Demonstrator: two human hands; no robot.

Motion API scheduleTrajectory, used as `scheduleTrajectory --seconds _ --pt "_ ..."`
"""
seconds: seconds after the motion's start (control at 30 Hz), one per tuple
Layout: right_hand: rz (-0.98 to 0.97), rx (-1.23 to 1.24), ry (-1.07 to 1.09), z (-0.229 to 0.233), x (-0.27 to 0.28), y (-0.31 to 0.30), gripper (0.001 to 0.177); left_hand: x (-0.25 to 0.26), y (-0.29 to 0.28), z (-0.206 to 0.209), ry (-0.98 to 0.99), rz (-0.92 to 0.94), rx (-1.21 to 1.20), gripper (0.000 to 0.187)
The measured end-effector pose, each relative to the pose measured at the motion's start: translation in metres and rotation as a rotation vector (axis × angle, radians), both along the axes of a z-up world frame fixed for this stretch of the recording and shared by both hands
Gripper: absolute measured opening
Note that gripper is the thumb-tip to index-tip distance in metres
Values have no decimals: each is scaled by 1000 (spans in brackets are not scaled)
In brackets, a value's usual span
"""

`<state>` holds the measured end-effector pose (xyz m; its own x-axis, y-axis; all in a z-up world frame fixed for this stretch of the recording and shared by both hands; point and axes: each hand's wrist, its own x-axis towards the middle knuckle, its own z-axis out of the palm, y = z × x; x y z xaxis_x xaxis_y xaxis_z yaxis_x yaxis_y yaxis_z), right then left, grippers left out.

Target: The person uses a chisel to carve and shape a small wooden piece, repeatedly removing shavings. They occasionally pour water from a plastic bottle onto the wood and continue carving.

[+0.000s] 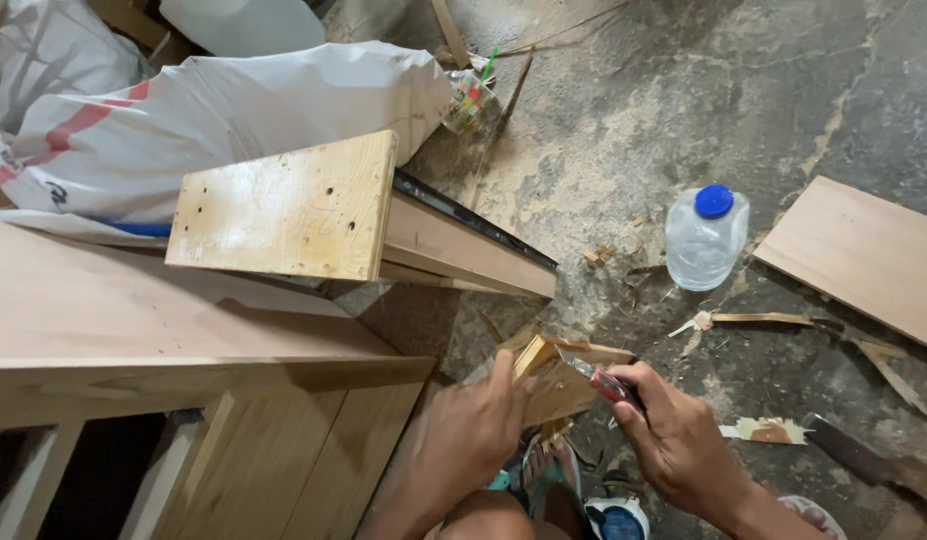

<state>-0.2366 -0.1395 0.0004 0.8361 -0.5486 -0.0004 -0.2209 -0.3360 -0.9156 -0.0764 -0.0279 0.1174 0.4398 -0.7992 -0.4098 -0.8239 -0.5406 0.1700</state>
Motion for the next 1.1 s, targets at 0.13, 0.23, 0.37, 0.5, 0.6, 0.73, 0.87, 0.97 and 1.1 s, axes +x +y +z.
scheduleTrajectory --seconds 0.13,0.23,0.37,0.5,0.6,0.73,0.87,0.97,1.1 --pt "16 -64 -70 0 -2 -2 32 -1 -1 -5 37 12 14 19" --pt "54 -60 -43 1 -1 -3 31 -2 1 -10 -12 3 -21 16" --pt "43 -57 -5 0 2 -4 31 -3 1 -12 -56 -19 -41 16" --pt "65 -95 -4 -2 2 -4 29 -3 2 -16 -35 -11 -64 16" --pt "39 -107 -6 -4 2 -3 30 -2 4 -19 -71 -20 -76 16" --pt "21 -124 -13 -4 3 -2 30 -3 -1 -8 -22 0 -29 15" --pt "24 -115 -23 -3 3 -2 31 -2 0 -12 3 14 -11 16" --pt "19 -91 -14 -2 4 -2 31 -2 -1 -8 1 9 -11 17" --pt "28 -94 -13 -3 4 -2 31 -2 0 -9 -6 1 -23 16"
